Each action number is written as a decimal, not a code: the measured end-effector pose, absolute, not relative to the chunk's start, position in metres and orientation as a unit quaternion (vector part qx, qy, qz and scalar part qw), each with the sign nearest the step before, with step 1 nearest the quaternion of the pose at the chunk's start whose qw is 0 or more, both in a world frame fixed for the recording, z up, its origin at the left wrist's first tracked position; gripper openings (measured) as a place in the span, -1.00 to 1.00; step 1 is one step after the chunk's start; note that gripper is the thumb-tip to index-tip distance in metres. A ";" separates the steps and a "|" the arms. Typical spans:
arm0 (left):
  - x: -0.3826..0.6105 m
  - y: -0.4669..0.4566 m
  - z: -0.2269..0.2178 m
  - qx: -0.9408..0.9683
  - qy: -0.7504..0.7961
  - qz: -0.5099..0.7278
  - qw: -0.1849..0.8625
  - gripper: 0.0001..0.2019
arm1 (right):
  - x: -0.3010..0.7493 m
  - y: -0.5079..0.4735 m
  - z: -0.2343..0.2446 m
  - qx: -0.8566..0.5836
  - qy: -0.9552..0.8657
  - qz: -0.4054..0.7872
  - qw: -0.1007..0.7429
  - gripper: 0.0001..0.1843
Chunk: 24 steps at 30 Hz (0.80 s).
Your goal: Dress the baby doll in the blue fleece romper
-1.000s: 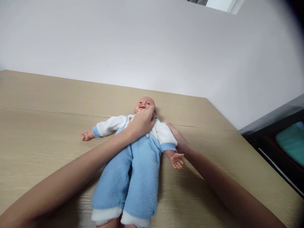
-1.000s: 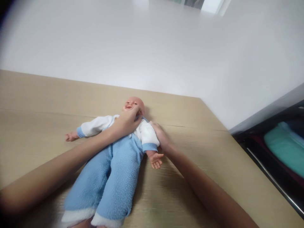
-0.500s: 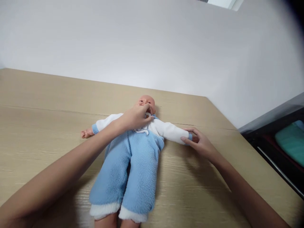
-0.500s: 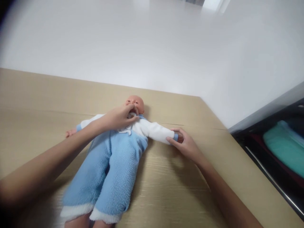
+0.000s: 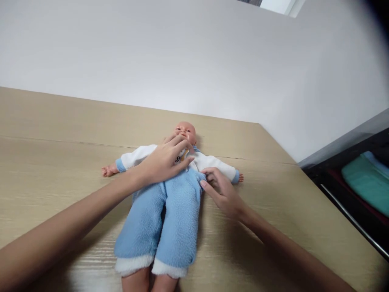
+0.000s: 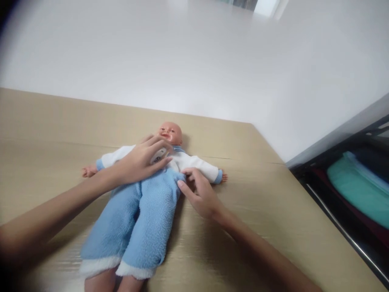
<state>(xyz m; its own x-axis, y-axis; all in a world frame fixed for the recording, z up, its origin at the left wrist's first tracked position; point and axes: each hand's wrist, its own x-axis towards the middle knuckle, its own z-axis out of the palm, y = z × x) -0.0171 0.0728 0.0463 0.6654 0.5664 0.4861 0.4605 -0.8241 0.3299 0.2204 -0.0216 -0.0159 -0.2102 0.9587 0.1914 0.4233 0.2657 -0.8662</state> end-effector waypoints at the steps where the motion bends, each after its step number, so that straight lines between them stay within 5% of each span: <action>1: -0.023 0.068 0.045 0.906 0.282 0.299 0.097 -0.81 | 0.219 -0.017 -0.015 -0.494 -0.696 0.363 0.373 -0.75; 4: -0.048 0.059 0.032 0.879 0.328 0.327 0.111 -0.81 | 0.220 -0.003 -0.012 -0.471 -0.704 0.399 0.351 -0.60; 14: -0.111 0.056 -0.016 0.813 0.454 0.307 0.199 -0.65 | 0.215 0.008 -0.030 -0.418 -0.558 0.513 0.500 -0.74; 24: -0.111 0.060 -0.016 0.797 0.458 0.301 0.254 -0.66 | 0.213 -0.003 -0.035 -0.545 -0.678 0.204 0.449 -0.83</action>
